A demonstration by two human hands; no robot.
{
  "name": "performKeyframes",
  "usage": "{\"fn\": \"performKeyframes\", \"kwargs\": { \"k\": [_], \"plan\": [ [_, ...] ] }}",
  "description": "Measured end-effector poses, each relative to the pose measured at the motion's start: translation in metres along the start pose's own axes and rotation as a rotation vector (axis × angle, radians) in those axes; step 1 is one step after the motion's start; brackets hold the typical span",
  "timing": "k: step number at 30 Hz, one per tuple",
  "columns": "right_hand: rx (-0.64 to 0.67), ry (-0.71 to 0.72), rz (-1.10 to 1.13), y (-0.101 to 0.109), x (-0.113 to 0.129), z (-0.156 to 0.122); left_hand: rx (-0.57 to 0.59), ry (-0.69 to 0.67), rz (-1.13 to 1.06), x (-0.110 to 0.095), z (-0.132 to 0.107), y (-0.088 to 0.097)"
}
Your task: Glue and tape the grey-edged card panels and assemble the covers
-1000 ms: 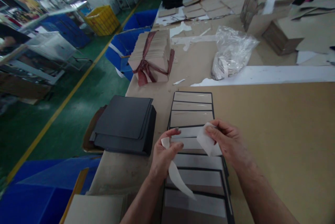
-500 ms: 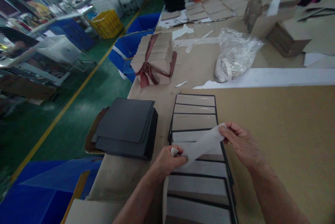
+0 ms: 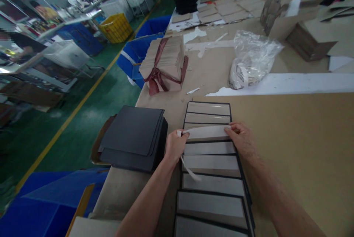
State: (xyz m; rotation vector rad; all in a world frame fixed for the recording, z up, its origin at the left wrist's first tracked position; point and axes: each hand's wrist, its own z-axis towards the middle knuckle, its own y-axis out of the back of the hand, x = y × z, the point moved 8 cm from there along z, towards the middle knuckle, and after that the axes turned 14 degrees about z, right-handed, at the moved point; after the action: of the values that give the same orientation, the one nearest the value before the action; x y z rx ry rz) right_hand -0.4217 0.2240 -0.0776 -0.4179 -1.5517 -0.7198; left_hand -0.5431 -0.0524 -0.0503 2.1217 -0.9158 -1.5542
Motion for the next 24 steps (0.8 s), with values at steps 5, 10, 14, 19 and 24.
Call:
{"fn": "performKeyframes", "kwargs": {
  "k": [5,10,14,19,24],
  "plan": [
    [-0.124,0.099,-0.142,-0.003,0.000,0.001,-0.105,0.008,0.039,0.003,0.021,-0.008],
    [-0.146,0.127,-0.197,-0.007,-0.002,-0.003,-0.206,0.026,0.056,0.007,0.034,-0.010],
    [-0.154,0.137,-0.206,-0.006,-0.002,-0.004,-0.219,0.031,0.073,0.008,0.036,-0.013],
    [-0.168,0.137,-0.202,-0.005,-0.002,-0.004,-0.214,0.023,0.093,0.011,0.037,-0.014],
    [-0.179,0.123,-0.192,-0.004,-0.002,-0.003,-0.222,0.023,0.105,0.015,0.039,-0.014]
  ]
}}
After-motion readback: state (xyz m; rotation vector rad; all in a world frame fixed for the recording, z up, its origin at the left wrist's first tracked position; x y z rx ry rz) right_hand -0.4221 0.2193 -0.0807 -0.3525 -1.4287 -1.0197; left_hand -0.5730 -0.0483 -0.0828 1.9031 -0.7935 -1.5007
